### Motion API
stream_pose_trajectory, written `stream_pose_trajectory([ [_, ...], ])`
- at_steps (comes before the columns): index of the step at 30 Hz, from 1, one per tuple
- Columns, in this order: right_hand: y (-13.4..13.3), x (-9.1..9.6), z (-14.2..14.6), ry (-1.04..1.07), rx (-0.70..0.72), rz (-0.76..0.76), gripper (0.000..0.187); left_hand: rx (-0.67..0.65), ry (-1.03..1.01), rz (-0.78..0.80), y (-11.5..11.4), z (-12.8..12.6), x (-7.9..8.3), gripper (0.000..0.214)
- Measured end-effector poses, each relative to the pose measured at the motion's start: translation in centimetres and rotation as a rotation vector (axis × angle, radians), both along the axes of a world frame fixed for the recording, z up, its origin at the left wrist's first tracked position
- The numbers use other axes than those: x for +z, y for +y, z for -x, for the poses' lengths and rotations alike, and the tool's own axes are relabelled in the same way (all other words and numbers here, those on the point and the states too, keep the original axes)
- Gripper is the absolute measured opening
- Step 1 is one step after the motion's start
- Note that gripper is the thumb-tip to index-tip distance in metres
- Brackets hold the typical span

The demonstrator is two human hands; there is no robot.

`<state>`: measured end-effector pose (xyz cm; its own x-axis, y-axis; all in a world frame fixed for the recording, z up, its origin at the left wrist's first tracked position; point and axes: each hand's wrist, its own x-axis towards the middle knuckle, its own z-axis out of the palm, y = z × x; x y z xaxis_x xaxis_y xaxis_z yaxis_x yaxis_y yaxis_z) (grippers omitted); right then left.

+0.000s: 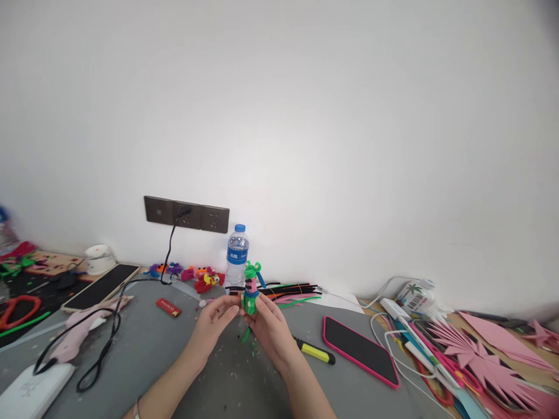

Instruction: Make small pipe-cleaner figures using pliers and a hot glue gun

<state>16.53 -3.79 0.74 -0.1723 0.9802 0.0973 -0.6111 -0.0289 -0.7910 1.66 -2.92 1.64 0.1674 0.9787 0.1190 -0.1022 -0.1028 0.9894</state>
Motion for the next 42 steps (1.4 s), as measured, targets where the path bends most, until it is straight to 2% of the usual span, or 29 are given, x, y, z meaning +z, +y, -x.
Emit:
stream_pose_trajectory([
  [7, -0.3, 0.3, 0.1, -0.039, -0.014, 0.009, 0.031, -0.001, -0.012, 0.004, 0.0, -0.1, 0.0, 0.035],
  [17, -0.2, -0.4, 0.2, -0.082, -0.033, 0.014, 0.032, 0.013, -0.017, 0.022, 0.0, -0.2, -0.3, 0.038],
  [25, -0.5, -0.2, 0.3, -0.082, 0.021, 0.010, 0.030, 0.019, 0.019, -0.007, 0.1, -0.2, -0.7, 0.038],
  [33, -1.1, 1.0, 0.1, -0.138, 0.091, -0.036, 0.032, -0.084, 0.039, 0.032, -0.1, -0.2, -0.5, 0.047],
  [42, -1.1, 1.2, 0.4, -0.113, 0.099, -0.054, 0.032, -0.093, 0.041, 0.055, 0.0, -0.2, -1.0, 0.054],
])
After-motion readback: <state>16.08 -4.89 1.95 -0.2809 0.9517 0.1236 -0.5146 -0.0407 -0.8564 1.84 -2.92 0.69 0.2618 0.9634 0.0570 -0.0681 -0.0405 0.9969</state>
